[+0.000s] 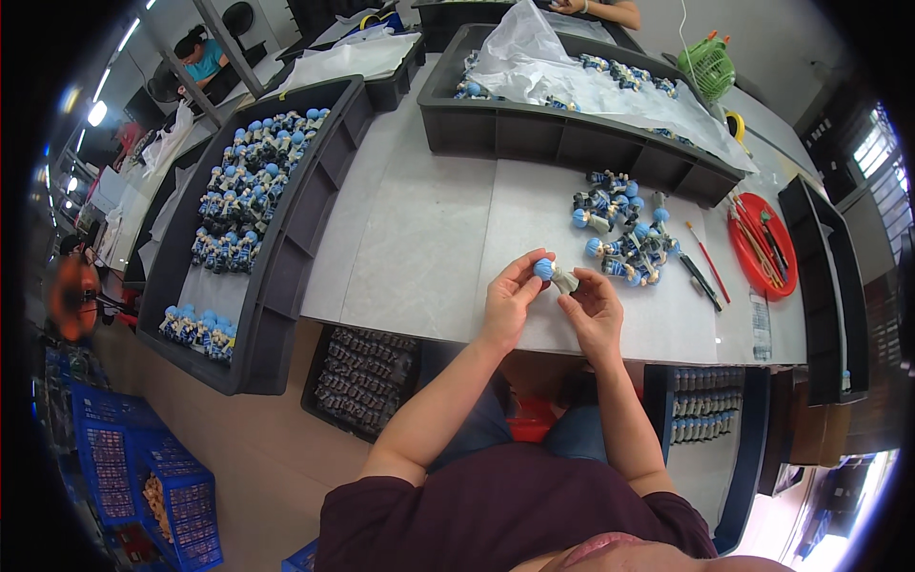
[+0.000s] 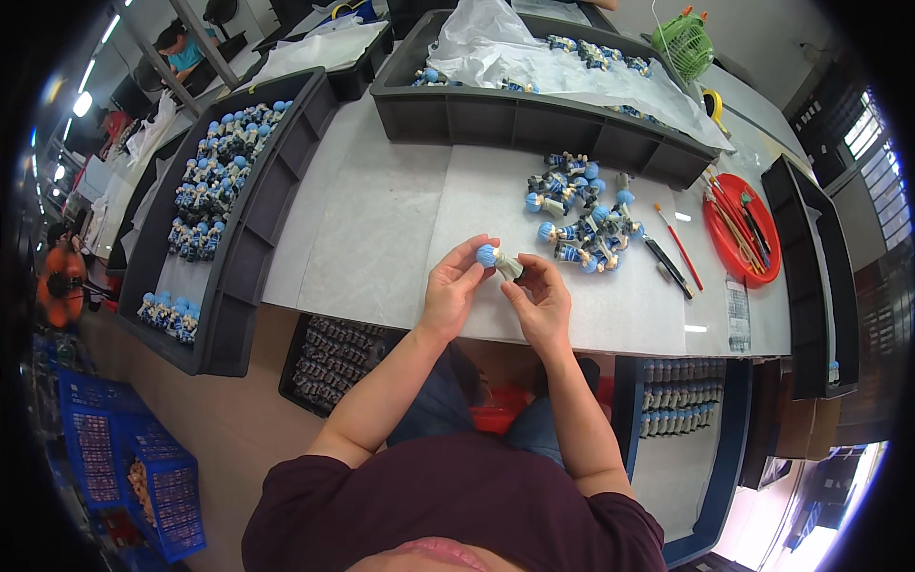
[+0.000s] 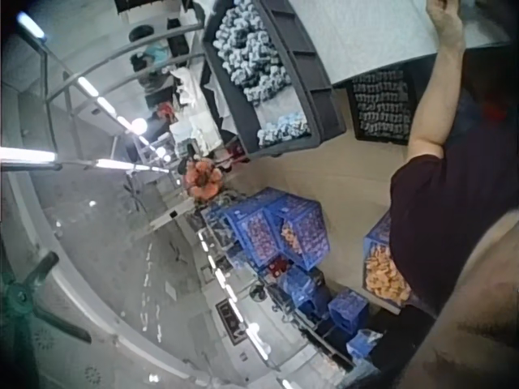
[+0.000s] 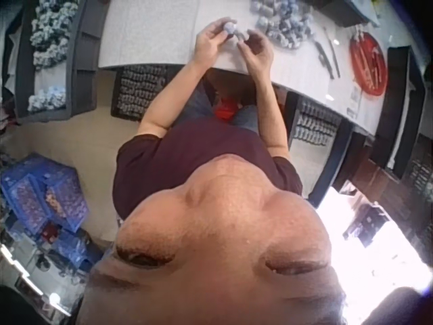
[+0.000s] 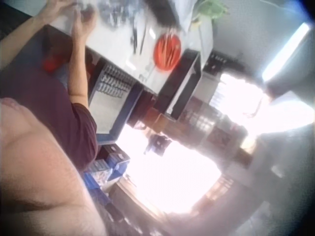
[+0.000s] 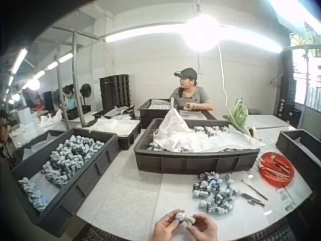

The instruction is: The person assembles small blue and white figurines at a workbench. They pick up individual parts, attach them to the main body of the figures, and place the completed units into a blue tray. The process involves repetitive handling of small components and organizing the finished items.

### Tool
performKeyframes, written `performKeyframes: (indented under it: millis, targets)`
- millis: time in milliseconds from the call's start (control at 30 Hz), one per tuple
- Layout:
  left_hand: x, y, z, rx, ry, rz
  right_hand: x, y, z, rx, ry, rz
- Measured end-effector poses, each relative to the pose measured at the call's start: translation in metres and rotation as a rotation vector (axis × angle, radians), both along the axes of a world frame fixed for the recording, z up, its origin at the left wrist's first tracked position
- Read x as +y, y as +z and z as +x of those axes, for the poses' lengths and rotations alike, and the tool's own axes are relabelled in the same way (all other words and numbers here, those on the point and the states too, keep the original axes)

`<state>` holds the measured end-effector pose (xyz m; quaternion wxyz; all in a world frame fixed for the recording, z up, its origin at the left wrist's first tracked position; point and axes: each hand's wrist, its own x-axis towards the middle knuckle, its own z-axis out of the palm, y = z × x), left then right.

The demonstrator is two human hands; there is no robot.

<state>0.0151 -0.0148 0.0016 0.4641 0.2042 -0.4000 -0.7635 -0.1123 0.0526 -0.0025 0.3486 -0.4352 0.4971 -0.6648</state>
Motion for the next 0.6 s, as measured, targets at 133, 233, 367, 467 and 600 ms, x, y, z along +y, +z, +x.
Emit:
performKeyframes:
  millis: [133, 233, 367, 467, 600]
  targets:
    - [0.0001, 0.0005, -0.0001, 0.0, -0.004, -0.004, 0.0004, 0.0014, 0.0007, 0.006, -0.003, -0.005]
    - [0.0003, -0.0005, 0.0008, 0.002, -0.016, -0.015, 0.0002, 0.0002, 0.0, 0.012, -0.004, 0.0]
    - [0.0001, -0.0018, 0.0011, 0.011, -0.023, -0.015, 0.0011, 0.0016, 0.0008, 0.005, -0.007, 0.012]
    - [-0.0001, -0.0018, 0.0014, 0.015, -0.025, -0.015, 0.0013, 0.0004, 0.0003, 0.031, -0.017, 0.016]
    - [0.001, -0.0017, 0.0009, 0.032, -0.03, -0.01, 0.0022, -0.0012, -0.0008, 0.038, -0.021, 0.011]
